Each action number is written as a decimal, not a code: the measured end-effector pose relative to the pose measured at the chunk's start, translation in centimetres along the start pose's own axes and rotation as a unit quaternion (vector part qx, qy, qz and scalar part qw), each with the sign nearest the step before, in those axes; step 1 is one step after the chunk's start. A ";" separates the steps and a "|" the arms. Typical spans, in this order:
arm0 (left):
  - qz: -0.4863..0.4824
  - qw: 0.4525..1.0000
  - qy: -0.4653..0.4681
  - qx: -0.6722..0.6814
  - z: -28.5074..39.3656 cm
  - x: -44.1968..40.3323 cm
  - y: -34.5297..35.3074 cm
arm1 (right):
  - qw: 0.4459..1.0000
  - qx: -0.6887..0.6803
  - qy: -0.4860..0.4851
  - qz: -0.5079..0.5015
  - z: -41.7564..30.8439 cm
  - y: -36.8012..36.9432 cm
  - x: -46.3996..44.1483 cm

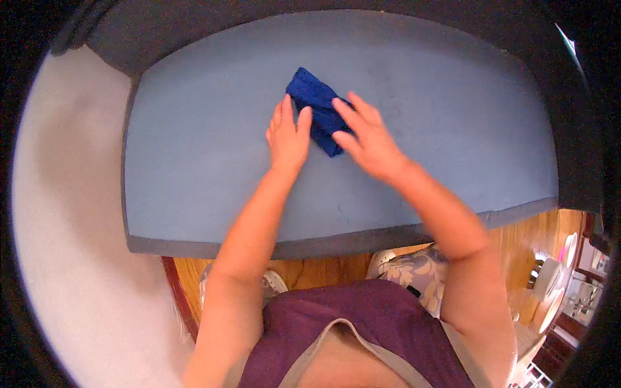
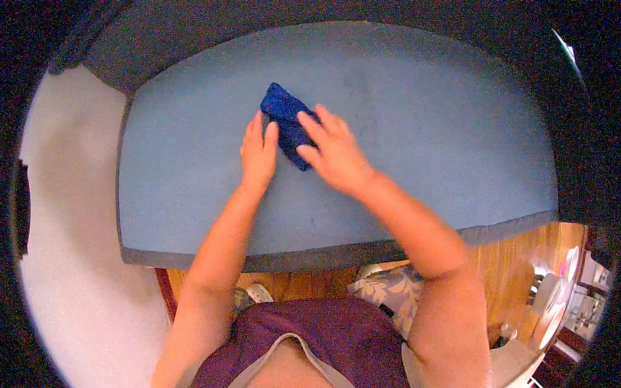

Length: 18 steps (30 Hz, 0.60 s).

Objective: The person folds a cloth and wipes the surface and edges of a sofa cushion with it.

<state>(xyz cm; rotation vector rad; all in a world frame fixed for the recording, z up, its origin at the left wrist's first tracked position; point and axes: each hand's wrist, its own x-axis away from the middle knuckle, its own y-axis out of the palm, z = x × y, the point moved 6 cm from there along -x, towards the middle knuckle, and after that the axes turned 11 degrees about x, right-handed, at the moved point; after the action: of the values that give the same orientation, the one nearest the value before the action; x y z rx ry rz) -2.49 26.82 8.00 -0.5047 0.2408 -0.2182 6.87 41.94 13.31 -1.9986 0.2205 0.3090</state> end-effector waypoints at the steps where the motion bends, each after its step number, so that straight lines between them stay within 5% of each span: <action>1: -0.003 1.000 -0.004 0.000 1.4 -0.2 0.3 | 0.999 0.034 -0.006 0.011 0.9 -1.3 0.7; 3: -0.029 0.992 -0.085 -0.087 3.3 -1.4 1.0 | 0.994 0.083 0.059 0.043 4.2 -4.5 2.5; 7: -0.024 0.984 -0.094 -0.148 3.4 -1.1 5.8 | 0.965 0.235 0.110 0.047 12.0 -5.9 11.4; 10: -0.033 0.981 -0.006 -0.192 5.6 -2.3 7.9 | 0.924 0.330 0.194 -0.018 13.7 -6.8 17.6; 15: -0.110 0.977 0.133 -0.127 4.6 -6.4 9.4 | 0.924 0.291 0.244 -0.049 16.0 -5.6 20.9; 18: -0.055 0.971 0.175 -0.156 5.5 -9.1 9.6 | 0.932 0.254 0.253 -0.051 16.0 -5.4 20.0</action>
<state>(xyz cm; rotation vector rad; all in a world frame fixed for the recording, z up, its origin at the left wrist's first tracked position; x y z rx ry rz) -8.14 39.87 9.49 -0.7925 0.5990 -0.3819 25.55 58.37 5.06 -1.5299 0.4684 -0.3160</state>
